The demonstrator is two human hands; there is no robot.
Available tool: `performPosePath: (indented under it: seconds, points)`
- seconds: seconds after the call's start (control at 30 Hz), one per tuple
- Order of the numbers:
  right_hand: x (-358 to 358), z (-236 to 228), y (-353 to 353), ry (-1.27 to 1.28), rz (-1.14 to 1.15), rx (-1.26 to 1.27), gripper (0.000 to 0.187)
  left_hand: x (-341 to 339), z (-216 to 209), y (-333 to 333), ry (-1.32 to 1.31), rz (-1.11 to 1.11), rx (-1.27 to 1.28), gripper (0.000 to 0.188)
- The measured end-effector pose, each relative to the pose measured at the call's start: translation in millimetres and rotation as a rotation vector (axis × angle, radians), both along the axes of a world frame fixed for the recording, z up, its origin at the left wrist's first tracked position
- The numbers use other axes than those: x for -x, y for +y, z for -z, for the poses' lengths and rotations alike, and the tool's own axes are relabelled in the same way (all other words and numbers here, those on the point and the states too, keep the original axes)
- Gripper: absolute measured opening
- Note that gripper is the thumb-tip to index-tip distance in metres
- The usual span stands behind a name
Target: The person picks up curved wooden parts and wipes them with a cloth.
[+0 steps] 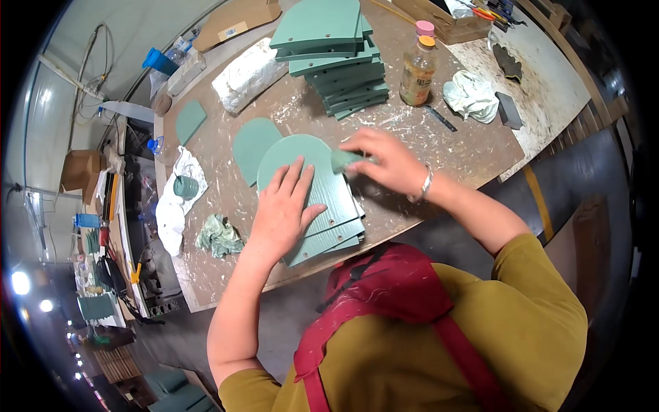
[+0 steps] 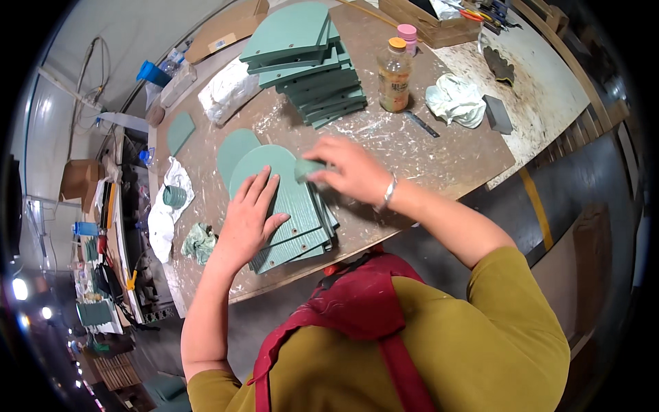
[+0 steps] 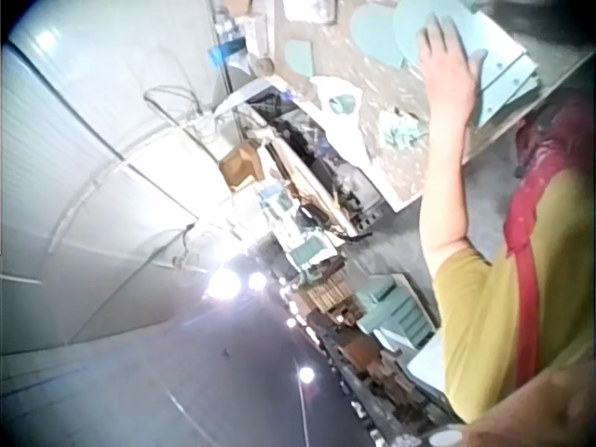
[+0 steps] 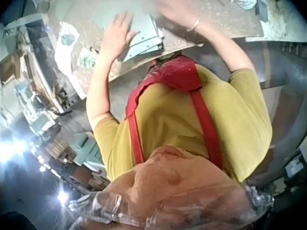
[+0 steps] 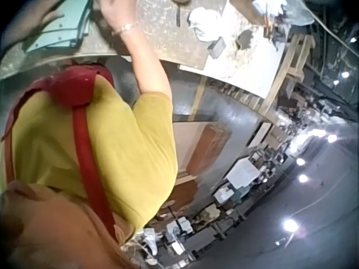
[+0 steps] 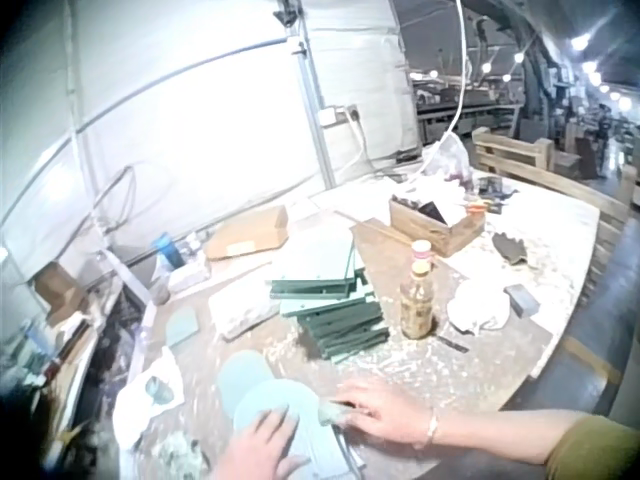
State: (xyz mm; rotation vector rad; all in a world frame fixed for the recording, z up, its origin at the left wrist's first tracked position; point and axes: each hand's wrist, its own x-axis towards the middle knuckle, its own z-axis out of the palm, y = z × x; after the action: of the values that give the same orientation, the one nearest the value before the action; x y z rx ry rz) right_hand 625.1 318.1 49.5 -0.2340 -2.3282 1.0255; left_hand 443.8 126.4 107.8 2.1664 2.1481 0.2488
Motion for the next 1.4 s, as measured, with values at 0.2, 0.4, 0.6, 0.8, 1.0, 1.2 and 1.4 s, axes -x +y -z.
performPosePath:
  seconds: [0.2,0.4,0.6,0.8,1.0,1.2,1.4]
  points:
    - [-59,-19,-42,-0.054,-0.221,0.133,0.031,-3,-1,-3,0.022,-0.017,0.024,0.068]
    - [-22,-23,-18,0.083,-0.007,0.115,0.027,-1,2,0,0.123,-0.010,0.028,0.069]
    - [-72,-16,-54,-0.027,-0.158,-0.072,0.035,-8,-3,-2,0.113,-0.054,0.068,0.067]
    - [-102,-17,-57,-0.018,0.072,0.280,0.031,8,-13,8,0.147,-0.006,0.084,0.069]
    - [-110,-18,-84,-0.072,0.282,0.338,0.034,19,-4,2,0.202,0.060,-0.011,0.067]
    - [-96,-31,-125,-0.045,0.500,0.146,0.031,22,-11,7,0.174,0.077,0.069,0.068]
    - [-34,-50,-183,-0.049,0.392,-0.184,0.035,34,12,2,0.146,0.170,-0.131,0.070]
